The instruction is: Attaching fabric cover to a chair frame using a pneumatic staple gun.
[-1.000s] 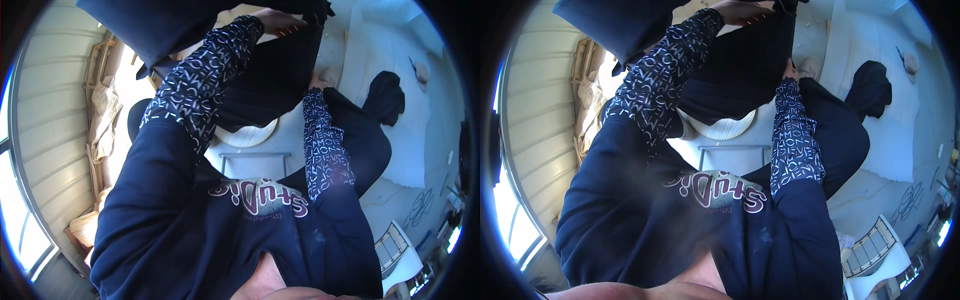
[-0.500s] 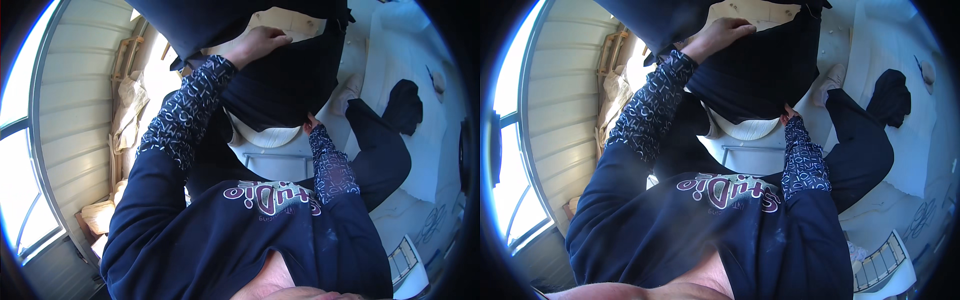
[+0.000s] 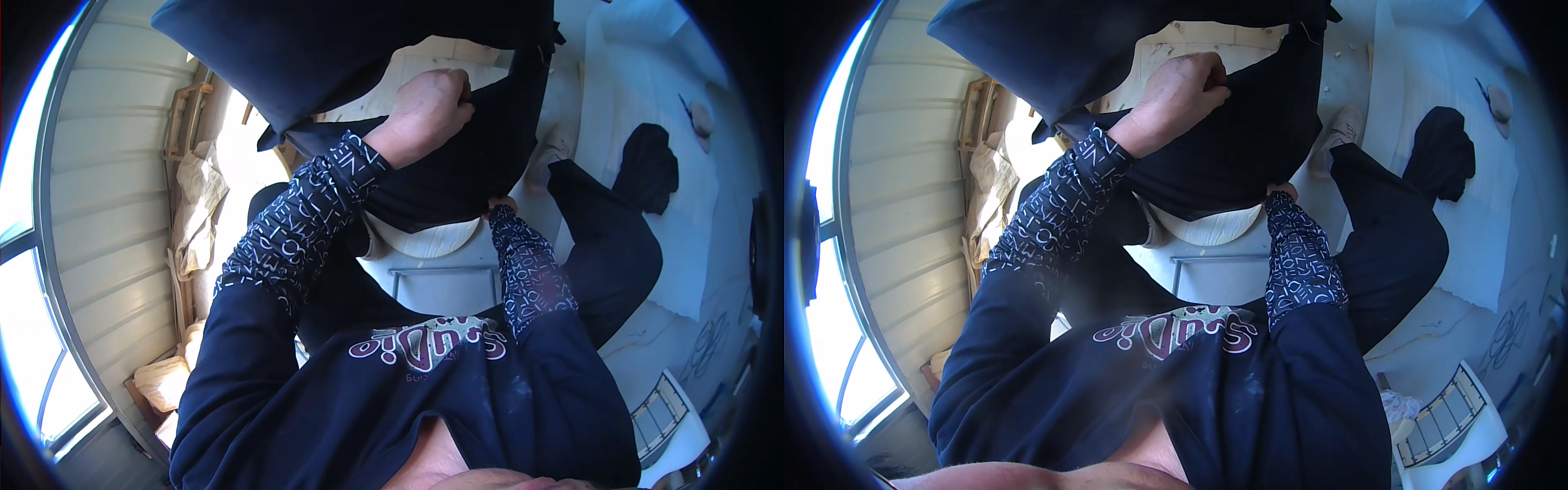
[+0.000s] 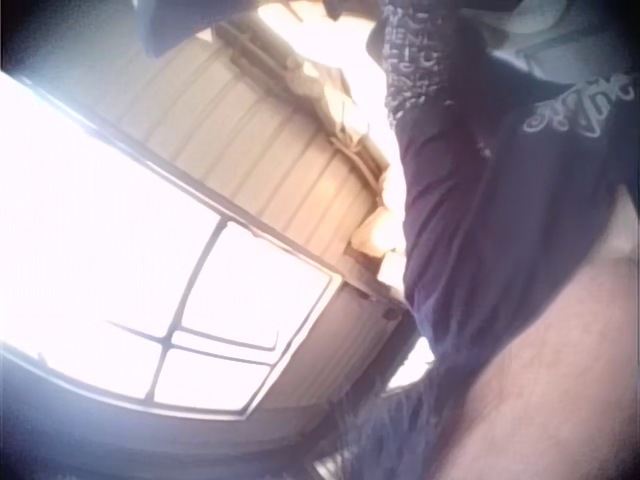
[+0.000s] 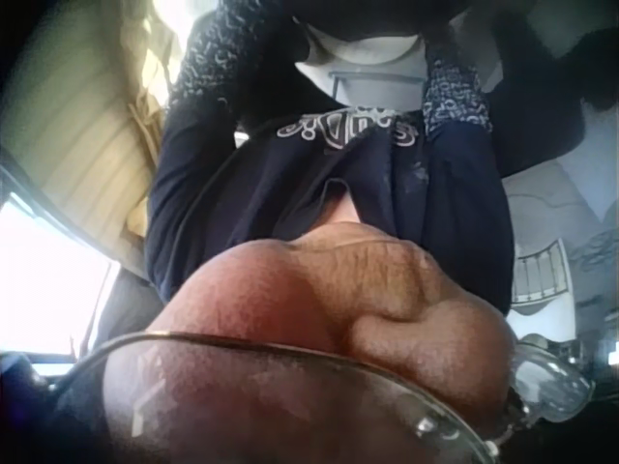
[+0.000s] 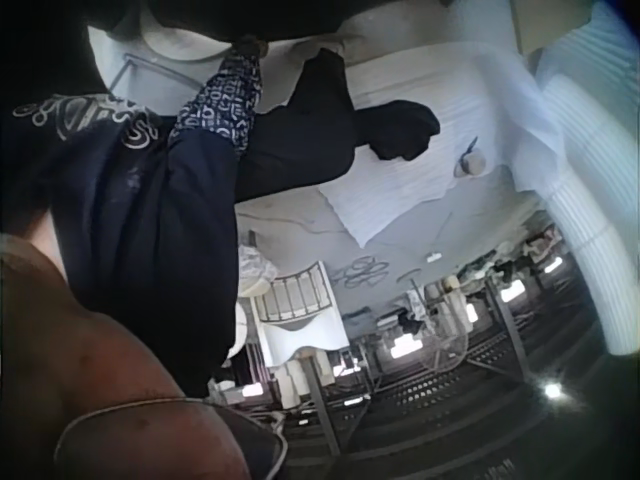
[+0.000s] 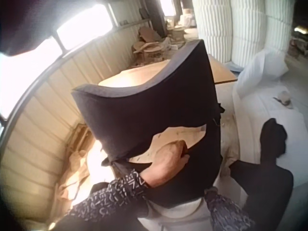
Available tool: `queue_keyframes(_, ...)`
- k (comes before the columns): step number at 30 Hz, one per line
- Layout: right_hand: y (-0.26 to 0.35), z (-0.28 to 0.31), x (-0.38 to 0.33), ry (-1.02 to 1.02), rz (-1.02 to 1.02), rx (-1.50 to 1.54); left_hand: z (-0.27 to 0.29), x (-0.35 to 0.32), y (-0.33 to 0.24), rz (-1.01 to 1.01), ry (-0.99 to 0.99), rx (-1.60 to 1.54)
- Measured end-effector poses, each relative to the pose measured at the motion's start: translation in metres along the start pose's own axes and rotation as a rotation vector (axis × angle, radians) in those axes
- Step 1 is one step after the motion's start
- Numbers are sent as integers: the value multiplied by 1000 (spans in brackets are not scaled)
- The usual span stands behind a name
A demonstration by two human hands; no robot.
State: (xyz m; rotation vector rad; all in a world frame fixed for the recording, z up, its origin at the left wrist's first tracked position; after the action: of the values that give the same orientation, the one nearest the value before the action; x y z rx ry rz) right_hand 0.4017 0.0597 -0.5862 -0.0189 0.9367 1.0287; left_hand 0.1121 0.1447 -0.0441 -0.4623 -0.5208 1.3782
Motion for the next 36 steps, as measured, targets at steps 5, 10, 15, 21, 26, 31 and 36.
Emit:
queue_keyframes(5,35,-30,-26,63,-68,288,-6,-1,3,-23,116,32)
queue_keyframes(10,117,-23,-104,235,-302,552,7,-18,4,-244,-18,350)
queue_keyframes(15,43,-10,-27,34,6,-465,-21,-15,-33,-369,11,433)
queue_keyframes(21,38,7,-10,76,55,-322,5,-5,-49,-374,-177,436)
queue_keyframes(26,111,-1,-72,-23,140,-269,13,-9,-14,-317,-139,692)
queue_keyframes(31,89,-29,-59,80,245,-449,-45,-53,0,-576,25,1011)
queue_keyframes(36,48,-21,-36,254,-353,307,-108,-126,65,-839,114,1006)
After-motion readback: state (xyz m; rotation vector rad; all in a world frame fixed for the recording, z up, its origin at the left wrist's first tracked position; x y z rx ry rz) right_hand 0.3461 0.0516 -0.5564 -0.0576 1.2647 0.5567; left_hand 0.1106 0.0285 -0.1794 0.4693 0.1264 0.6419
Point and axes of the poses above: each hand's wrist, its own x-axis towards the middle knuckle, its own z-axis out of the back of the hand, y = z × x, the point moved 6 cm from there along x, towards the middle knuckle, and after that the axes turned 8 degrees about z, right-handed, at the moved point
